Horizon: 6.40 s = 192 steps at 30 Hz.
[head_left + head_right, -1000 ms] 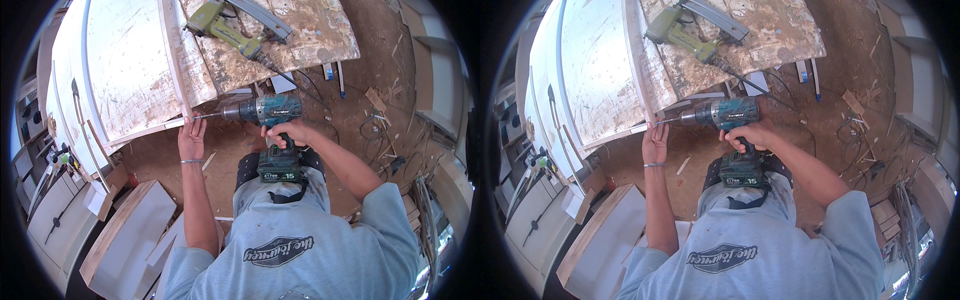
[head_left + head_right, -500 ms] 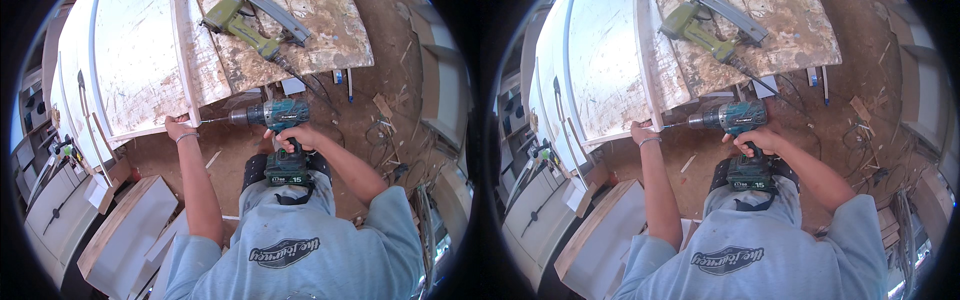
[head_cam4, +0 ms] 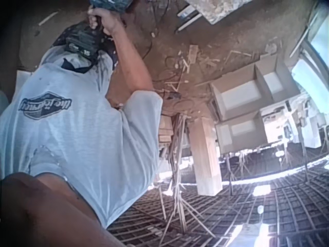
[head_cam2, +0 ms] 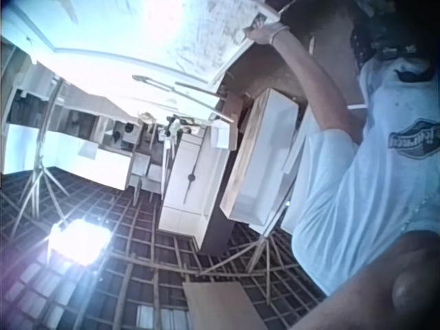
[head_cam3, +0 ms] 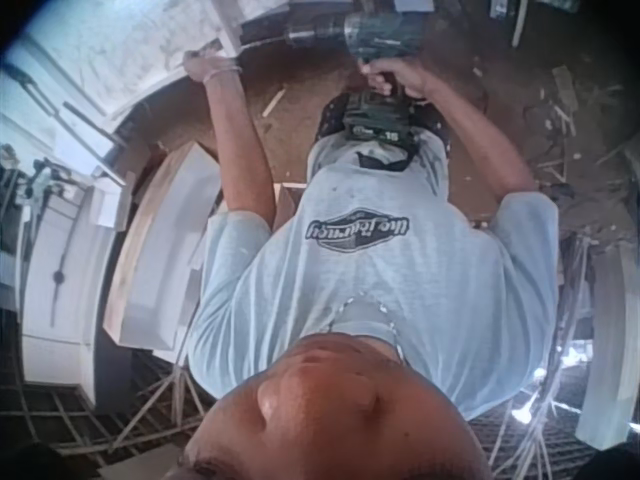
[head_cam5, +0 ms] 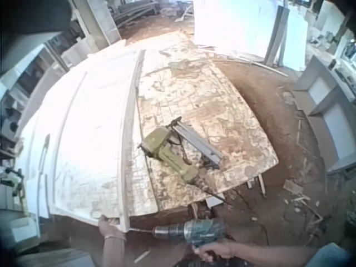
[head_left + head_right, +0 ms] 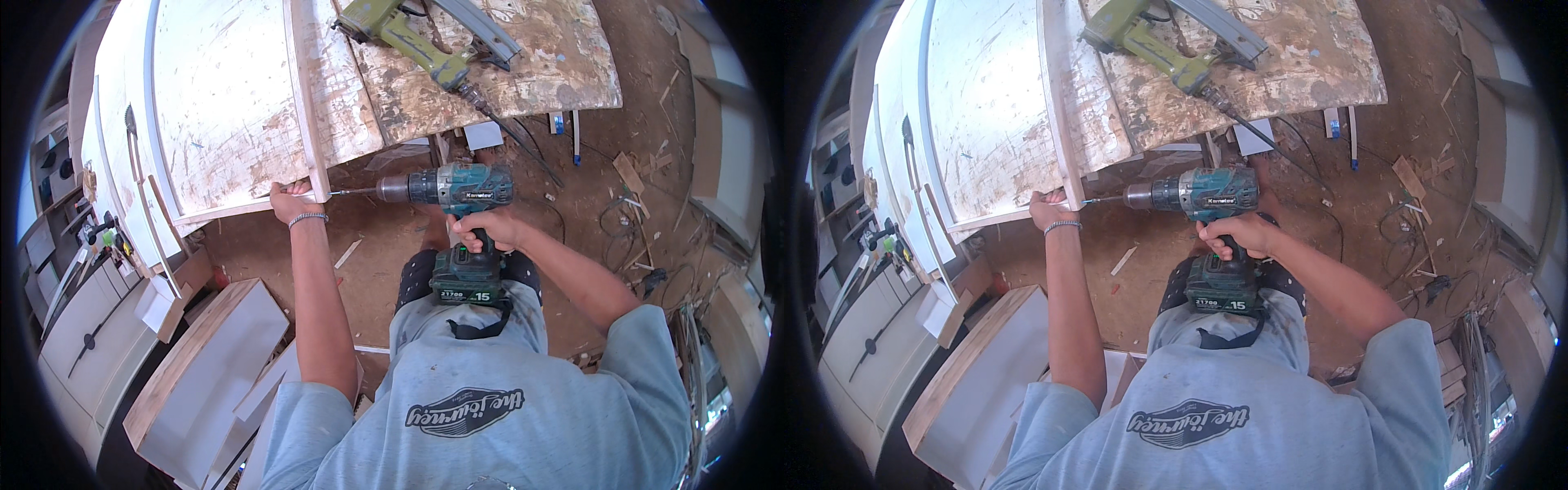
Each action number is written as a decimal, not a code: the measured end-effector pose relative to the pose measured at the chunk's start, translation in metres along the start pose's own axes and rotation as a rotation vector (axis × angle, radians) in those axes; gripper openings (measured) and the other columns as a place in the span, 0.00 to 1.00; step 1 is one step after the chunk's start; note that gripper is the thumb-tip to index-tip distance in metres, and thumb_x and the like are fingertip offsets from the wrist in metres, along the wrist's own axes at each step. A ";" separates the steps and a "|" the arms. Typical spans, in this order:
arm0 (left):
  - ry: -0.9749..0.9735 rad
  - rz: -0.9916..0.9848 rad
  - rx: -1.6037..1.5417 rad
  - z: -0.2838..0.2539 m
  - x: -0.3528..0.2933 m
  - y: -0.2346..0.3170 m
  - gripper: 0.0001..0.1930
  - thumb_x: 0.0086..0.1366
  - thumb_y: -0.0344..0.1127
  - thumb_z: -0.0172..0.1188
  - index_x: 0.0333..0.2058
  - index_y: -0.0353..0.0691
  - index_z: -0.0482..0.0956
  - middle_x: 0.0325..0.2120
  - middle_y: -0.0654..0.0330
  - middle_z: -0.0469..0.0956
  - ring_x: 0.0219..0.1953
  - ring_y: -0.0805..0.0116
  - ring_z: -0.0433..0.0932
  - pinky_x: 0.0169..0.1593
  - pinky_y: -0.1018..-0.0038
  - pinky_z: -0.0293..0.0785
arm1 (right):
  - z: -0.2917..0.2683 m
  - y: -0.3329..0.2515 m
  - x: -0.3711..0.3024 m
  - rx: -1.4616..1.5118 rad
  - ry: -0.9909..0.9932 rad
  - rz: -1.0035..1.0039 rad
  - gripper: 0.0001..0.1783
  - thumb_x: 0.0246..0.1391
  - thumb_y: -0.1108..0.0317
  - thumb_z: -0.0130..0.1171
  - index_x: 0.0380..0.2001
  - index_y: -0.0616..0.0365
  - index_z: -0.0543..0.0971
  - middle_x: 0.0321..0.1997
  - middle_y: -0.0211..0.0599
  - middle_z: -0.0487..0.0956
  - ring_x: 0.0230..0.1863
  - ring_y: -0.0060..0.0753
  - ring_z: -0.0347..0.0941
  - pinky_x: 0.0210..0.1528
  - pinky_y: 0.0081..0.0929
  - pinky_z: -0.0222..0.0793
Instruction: The person assembles a wooden frame by aligning wood strips, securing them using a power driver and a pneumatic nailer, and measuring the dimensions with a tape measure.
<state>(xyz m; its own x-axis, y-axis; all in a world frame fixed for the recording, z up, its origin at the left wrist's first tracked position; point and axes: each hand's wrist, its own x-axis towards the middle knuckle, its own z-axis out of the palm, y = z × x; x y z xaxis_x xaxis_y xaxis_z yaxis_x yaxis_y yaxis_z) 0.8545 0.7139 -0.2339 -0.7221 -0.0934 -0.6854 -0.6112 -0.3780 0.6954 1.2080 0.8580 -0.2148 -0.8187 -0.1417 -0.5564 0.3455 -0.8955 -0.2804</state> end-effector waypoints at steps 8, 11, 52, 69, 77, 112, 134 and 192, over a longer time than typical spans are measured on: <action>-0.020 -0.015 -0.011 0.003 -0.006 0.001 0.17 0.76 0.42 0.42 0.24 0.46 0.56 0.16 0.68 0.57 0.15 0.77 0.56 0.16 0.80 0.60 | 0.003 0.005 0.006 0.032 -0.015 -0.008 0.06 0.58 0.68 0.58 0.33 0.59 0.74 0.18 0.26 0.68 0.18 0.20 0.65 0.23 0.22 0.63; -0.003 0.009 0.022 0.005 -0.005 -0.001 0.18 0.76 0.42 0.41 0.25 0.46 0.56 0.16 0.69 0.57 0.14 0.77 0.56 0.16 0.80 0.60 | 0.006 0.004 0.006 0.047 -0.019 -0.012 0.06 0.58 0.68 0.58 0.33 0.59 0.74 0.19 0.26 0.68 0.19 0.20 0.65 0.24 0.21 0.63; -0.035 -0.052 0.028 -0.004 0.008 0.002 0.18 0.76 0.43 0.41 0.23 0.47 0.56 0.14 0.70 0.57 0.13 0.79 0.57 0.14 0.81 0.62 | 0.021 -0.003 0.023 -0.042 0.024 -0.016 0.08 0.57 0.68 0.58 0.35 0.61 0.74 0.17 0.26 0.67 0.18 0.21 0.63 0.24 0.22 0.62; -0.017 -0.037 0.010 0.003 -0.004 0.001 0.17 0.77 0.43 0.40 0.26 0.46 0.57 0.15 0.69 0.57 0.13 0.79 0.56 0.15 0.82 0.62 | 0.020 0.002 0.028 -0.038 -0.007 -0.022 0.09 0.58 0.66 0.59 0.35 0.60 0.74 0.16 0.27 0.69 0.18 0.21 0.64 0.24 0.23 0.62; 0.012 -0.001 0.037 0.004 -0.003 0.003 0.17 0.77 0.43 0.40 0.26 0.45 0.58 0.16 0.69 0.58 0.14 0.79 0.57 0.15 0.81 0.62 | 0.021 0.000 0.029 -0.046 0.002 -0.034 0.09 0.57 0.66 0.59 0.36 0.60 0.75 0.17 0.26 0.68 0.17 0.20 0.64 0.24 0.22 0.63; -0.005 -0.009 0.053 0.003 -0.001 0.003 0.17 0.74 0.41 0.42 0.24 0.47 0.55 0.15 0.69 0.57 0.13 0.79 0.58 0.14 0.82 0.62 | 0.024 -0.004 0.030 -0.003 0.018 0.025 0.14 0.57 0.68 0.59 0.44 0.63 0.78 0.17 0.26 0.68 0.17 0.20 0.63 0.23 0.22 0.62; -0.864 1.661 1.639 -0.063 0.014 0.135 0.20 0.56 0.44 0.70 0.45 0.44 0.78 0.49 0.55 0.75 0.55 0.57 0.72 0.61 0.56 0.63 | 0.133 0.042 -0.084 -0.716 0.867 -0.598 0.18 0.54 0.74 0.62 0.49 0.61 0.79 0.26 0.26 0.74 0.21 0.17 0.67 0.26 0.20 0.66; -0.195 0.134 0.716 -0.071 0.231 0.299 0.30 0.72 0.60 0.49 0.35 0.32 0.77 0.25 0.52 0.81 0.22 0.59 0.83 0.26 0.63 0.81 | 0.274 0.117 0.017 -0.375 0.971 -0.990 0.22 0.51 0.73 0.61 0.51 0.65 0.76 0.26 0.30 0.72 0.19 0.22 0.66 0.25 0.25 0.68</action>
<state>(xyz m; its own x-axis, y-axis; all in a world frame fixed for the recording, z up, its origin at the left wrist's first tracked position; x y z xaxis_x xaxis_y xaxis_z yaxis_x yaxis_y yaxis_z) 0.5281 0.5137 -0.1998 -0.8085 0.0936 -0.5810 -0.5273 0.3228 0.7859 1.1090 0.6355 -0.0423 -0.2111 0.9380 -0.2750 0.0521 -0.2701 -0.9614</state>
